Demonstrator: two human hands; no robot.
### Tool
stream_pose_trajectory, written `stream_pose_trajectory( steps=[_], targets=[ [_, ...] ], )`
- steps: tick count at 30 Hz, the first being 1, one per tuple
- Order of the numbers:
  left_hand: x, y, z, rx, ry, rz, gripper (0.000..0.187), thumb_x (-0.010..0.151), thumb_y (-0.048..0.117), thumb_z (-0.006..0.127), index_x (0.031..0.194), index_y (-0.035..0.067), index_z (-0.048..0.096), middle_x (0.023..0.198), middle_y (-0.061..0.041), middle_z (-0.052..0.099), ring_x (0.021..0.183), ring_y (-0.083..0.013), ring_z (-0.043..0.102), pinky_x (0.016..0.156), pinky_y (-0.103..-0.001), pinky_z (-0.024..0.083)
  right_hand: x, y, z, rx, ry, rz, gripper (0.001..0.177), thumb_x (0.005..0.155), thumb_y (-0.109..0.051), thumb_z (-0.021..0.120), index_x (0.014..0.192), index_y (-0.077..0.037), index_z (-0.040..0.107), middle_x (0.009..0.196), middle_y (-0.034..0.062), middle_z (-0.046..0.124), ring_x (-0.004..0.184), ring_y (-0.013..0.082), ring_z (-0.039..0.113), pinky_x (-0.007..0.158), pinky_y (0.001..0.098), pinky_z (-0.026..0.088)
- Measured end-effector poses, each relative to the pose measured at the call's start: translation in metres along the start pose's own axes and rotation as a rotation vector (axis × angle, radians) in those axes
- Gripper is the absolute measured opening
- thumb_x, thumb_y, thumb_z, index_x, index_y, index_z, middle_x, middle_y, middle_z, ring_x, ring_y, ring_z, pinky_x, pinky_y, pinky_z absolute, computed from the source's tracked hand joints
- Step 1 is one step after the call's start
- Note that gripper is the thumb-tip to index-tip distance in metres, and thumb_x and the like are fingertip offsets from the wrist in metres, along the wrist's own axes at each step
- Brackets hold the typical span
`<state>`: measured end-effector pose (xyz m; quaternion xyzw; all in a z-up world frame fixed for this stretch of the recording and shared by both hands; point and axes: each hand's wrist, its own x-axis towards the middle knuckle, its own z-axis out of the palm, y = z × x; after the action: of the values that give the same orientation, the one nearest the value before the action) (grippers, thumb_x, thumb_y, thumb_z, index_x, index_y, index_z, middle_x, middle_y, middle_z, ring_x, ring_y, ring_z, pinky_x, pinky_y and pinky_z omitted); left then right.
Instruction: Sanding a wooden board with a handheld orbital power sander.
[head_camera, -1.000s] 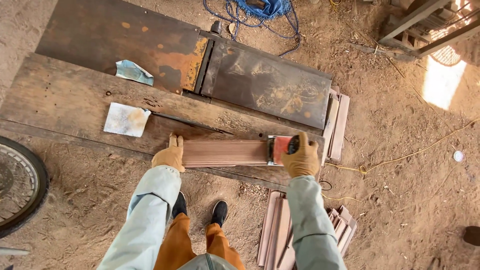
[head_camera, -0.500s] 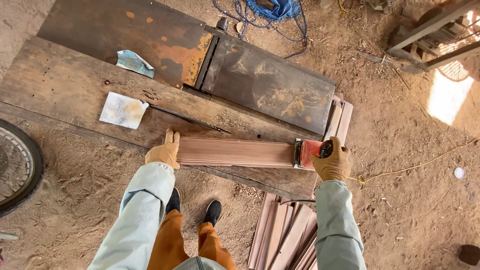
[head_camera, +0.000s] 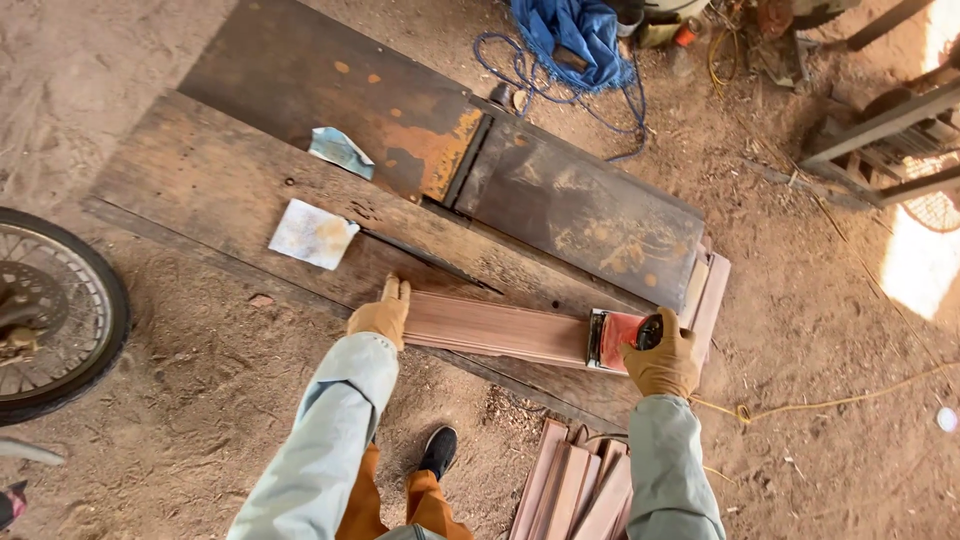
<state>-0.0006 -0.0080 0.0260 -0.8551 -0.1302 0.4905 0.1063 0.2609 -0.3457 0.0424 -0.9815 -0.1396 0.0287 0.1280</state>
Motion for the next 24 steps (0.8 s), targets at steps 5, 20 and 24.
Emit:
stream_pose_trajectory(
  steps=[5, 20, 24],
  targets=[
    [0.02, 0.002, 0.016, 0.199, 0.057, 0.035, 0.08, 0.099, 0.021, 0.061, 0.162, 0.007, 0.015, 0.173, -0.02, 0.001, 0.158, -0.0368, 0.012, 0.111, -0.038, 0.041, -0.013, -0.038, -0.001, 0.005, -0.069, 0.01, 0.078, 0.065, -0.035, 0.091, 0.134, -0.035, 0.055, 0.123, 0.0182, 0.059, 0.099, 0.0432, 0.069, 0.08, 0.0534, 0.059],
    [0.075, 0.018, 0.048, 0.324, 0.104, 0.038, 0.09, 0.087, -0.005, 0.07, 0.163, 0.006, 0.023, 0.172, -0.018, 0.006, 0.156, -0.0357, 0.015, 0.119, -0.035, 0.032, -0.071, -0.169, 0.005, 0.023, -0.145, -0.055, 0.067, 0.074, -0.039, 0.085, 0.133, -0.035, 0.052, 0.119, 0.0192, 0.059, 0.093, 0.0425, 0.072, 0.07, 0.0534, 0.061],
    [0.115, 0.03, 0.07, -0.356, 0.121, -0.055, 0.086, 0.099, 0.005, 0.056, 0.166, 0.011, 0.003, 0.172, -0.011, -0.003, 0.158, -0.029, 0.011, 0.107, -0.036, 0.052, -0.08, -0.2, -0.003, 0.017, -0.221, -0.043, 0.06, 0.08, -0.036, 0.081, 0.132, -0.035, 0.051, 0.116, 0.0189, 0.059, 0.093, 0.0412, 0.072, 0.068, 0.0509, 0.062]
  ],
)
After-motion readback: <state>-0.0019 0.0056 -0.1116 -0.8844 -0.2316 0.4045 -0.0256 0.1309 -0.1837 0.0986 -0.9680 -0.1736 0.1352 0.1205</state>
